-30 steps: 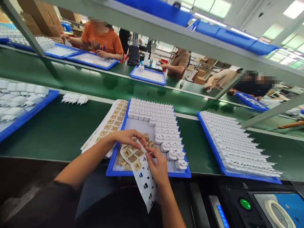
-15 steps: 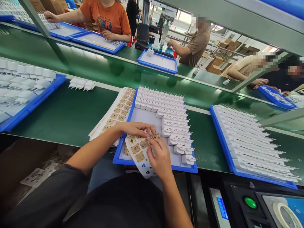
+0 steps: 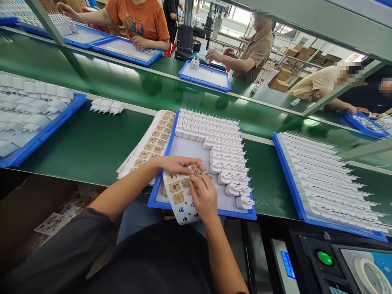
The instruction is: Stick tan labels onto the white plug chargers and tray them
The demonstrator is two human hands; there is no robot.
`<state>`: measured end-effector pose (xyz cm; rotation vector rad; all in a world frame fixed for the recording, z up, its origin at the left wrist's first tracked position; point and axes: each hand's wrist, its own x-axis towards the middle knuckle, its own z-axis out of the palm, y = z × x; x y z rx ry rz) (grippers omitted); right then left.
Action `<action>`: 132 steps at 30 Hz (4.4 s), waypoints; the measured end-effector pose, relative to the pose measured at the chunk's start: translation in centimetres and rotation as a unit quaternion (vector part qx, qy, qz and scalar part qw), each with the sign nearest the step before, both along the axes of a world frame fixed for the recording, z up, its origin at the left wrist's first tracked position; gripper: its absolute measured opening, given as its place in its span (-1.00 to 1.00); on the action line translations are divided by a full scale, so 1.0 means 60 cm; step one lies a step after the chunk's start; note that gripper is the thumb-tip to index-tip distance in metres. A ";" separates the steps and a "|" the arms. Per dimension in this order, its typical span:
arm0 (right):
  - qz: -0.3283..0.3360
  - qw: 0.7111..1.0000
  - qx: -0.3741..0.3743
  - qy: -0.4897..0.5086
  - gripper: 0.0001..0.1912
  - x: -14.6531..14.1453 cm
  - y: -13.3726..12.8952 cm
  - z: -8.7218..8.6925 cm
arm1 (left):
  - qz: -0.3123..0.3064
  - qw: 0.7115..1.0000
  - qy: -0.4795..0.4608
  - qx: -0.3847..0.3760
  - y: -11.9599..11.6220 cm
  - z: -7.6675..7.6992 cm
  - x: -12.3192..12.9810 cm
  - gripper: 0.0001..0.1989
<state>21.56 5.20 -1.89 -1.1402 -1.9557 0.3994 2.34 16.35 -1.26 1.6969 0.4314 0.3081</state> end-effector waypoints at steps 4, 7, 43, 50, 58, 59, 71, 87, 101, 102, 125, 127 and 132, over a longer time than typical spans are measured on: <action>0.066 0.996 -0.011 0.055 -0.92 0.021 -0.015 -0.003 | 0.013 0.995 0.040 0.096 -0.001 0.001 -0.001 -0.64; 0.050 0.989 -0.032 0.135 -0.93 0.044 -0.025 -0.010 | 0.032 0.978 0.077 0.194 -0.013 0.001 0.013 -0.76; 0.061 0.980 -0.074 0.172 -0.81 0.063 -0.023 -0.035 | 0.436 0.864 -0.201 -0.150 -0.174 -0.001 0.018 -0.37; 0.097 0.946 -0.131 0.280 -0.81 0.031 -0.039 0.003 | 0.431 0.825 -0.266 -0.249 -0.216 -0.035 0.027 -0.40; 0.140 0.909 -0.195 0.342 -0.77 -0.013 -0.047 0.018 | 0.413 0.896 -0.162 -0.023 -0.228 -0.046 0.014 -0.41; 0.141 0.903 -0.208 0.348 -0.78 -0.013 -0.048 0.017 | 0.430 0.890 -0.148 0.014 -0.229 -0.044 0.014 -0.42; 0.002 0.896 -0.212 0.390 -0.93 -0.011 -0.053 0.038 | 0.453 0.853 -0.129 0.224 -0.242 -0.033 0.013 -0.57; -0.008 0.909 -0.205 0.362 -0.96 -0.022 -0.048 0.035 | 0.452 0.848 -0.126 0.245 -0.241 -0.035 0.015 -0.51; -0.024 0.938 -0.150 0.312 -0.91 -0.031 -0.055 0.033 | 0.453 0.843 -0.133 0.257 -0.242 -0.034 0.016 -0.55; -0.027 0.941 -0.143 0.307 -0.89 -0.032 -0.055 0.032 | 0.453 0.843 -0.133 0.257 -0.243 -0.035 0.016 -0.56; 0.053 0.867 -0.266 0.418 -0.92 -0.061 -0.047 0.016 | 0.494 0.768 -0.174 0.370 -0.240 -0.048 0.022 -0.56; 0.043 0.857 -0.271 0.436 -0.94 -0.068 -0.048 0.015 | 0.494 0.763 -0.170 0.380 -0.240 -0.048 0.022 -0.56; 0.025 0.841 -0.274 0.466 -0.99 -0.074 -0.046 0.017 | 0.494 0.762 -0.149 0.392 -0.241 -0.052 0.021 -0.58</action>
